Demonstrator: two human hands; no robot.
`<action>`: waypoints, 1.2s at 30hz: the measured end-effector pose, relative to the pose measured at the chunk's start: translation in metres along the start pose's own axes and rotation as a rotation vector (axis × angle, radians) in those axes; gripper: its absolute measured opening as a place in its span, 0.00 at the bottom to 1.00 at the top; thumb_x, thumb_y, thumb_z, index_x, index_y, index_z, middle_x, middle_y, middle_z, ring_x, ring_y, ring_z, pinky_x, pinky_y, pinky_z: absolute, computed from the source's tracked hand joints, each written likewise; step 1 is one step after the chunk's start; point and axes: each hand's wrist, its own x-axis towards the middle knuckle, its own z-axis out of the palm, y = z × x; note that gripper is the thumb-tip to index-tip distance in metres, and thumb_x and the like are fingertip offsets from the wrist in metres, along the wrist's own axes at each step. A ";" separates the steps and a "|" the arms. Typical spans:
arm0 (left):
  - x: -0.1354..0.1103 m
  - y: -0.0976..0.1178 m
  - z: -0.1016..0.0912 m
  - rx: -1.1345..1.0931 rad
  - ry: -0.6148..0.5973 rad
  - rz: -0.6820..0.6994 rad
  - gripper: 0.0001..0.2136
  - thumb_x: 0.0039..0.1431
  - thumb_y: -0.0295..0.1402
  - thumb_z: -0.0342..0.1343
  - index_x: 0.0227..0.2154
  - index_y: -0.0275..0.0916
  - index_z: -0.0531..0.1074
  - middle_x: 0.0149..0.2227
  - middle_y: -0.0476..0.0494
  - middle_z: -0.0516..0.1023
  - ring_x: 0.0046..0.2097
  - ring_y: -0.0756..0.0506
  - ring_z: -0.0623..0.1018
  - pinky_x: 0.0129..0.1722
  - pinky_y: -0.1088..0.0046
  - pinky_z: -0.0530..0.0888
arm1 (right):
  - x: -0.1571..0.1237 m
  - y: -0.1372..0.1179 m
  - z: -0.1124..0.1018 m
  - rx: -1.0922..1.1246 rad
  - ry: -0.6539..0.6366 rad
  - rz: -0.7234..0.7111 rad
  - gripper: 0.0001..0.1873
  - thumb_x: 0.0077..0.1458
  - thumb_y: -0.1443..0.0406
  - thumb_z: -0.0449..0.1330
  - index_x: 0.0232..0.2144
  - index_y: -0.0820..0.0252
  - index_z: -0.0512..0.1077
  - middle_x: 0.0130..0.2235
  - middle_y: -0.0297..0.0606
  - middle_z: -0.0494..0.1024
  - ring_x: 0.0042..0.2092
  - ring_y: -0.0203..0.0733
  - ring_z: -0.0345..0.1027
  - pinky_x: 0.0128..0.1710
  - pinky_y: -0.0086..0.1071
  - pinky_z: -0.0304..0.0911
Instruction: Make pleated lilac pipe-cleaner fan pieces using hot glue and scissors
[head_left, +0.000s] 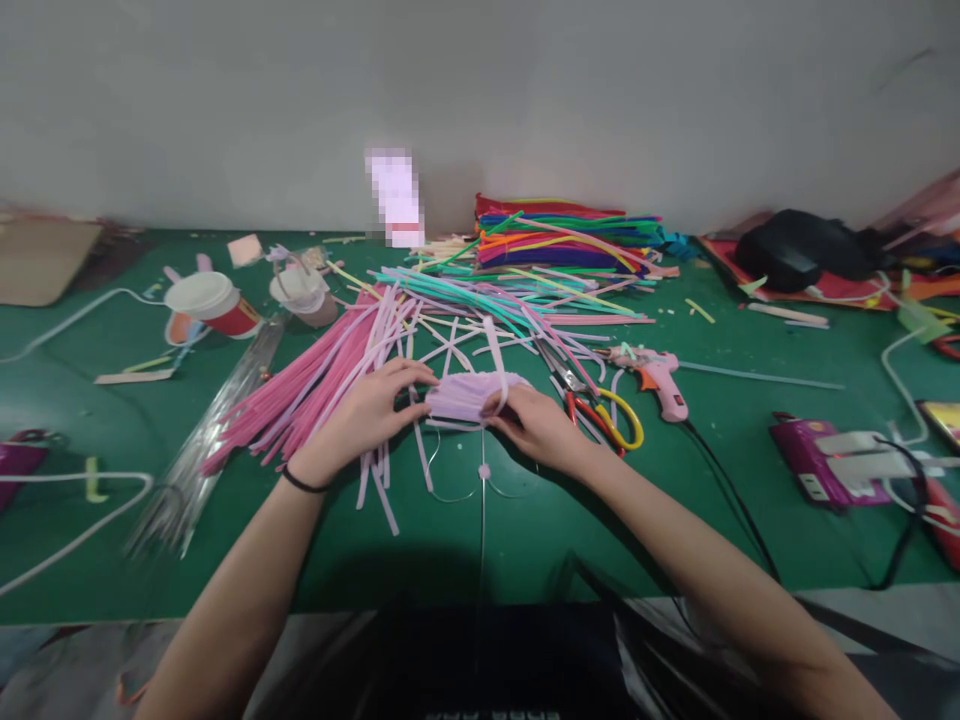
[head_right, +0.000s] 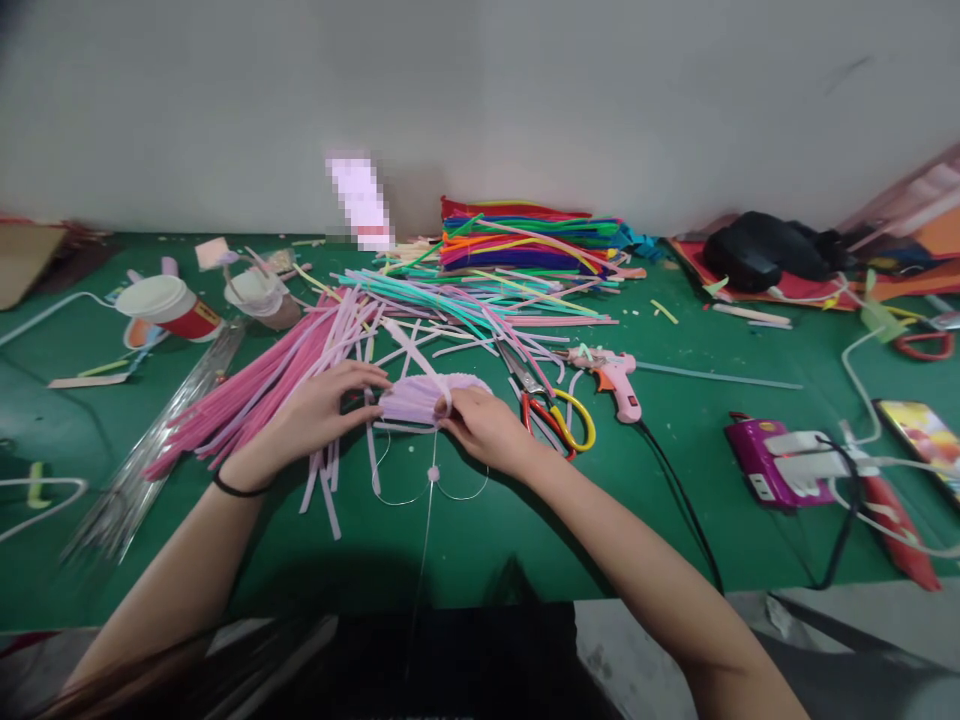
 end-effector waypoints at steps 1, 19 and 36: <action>-0.001 -0.002 -0.004 -0.005 -0.030 0.008 0.10 0.61 0.36 0.57 0.44 0.41 0.74 0.48 0.41 0.77 0.51 0.41 0.75 0.53 0.58 0.72 | 0.000 -0.001 0.000 0.005 0.001 0.004 0.03 0.61 0.67 0.58 0.39 0.58 0.69 0.41 0.42 0.78 0.43 0.45 0.72 0.45 0.39 0.66; 0.003 0.009 0.009 -0.107 -0.150 0.221 0.08 0.63 0.35 0.57 0.42 0.47 0.80 0.49 0.45 0.78 0.54 0.43 0.74 0.56 0.62 0.70 | -0.001 -0.004 0.001 0.033 0.032 0.016 0.03 0.62 0.67 0.57 0.39 0.59 0.69 0.40 0.41 0.78 0.43 0.44 0.71 0.45 0.37 0.65; 0.005 0.033 0.029 0.042 -0.066 0.230 0.05 0.65 0.30 0.54 0.38 0.41 0.74 0.40 0.46 0.80 0.46 0.44 0.77 0.49 0.64 0.71 | -0.002 -0.001 0.002 0.029 0.044 -0.009 0.05 0.60 0.69 0.57 0.40 0.58 0.69 0.41 0.42 0.78 0.43 0.45 0.72 0.46 0.39 0.67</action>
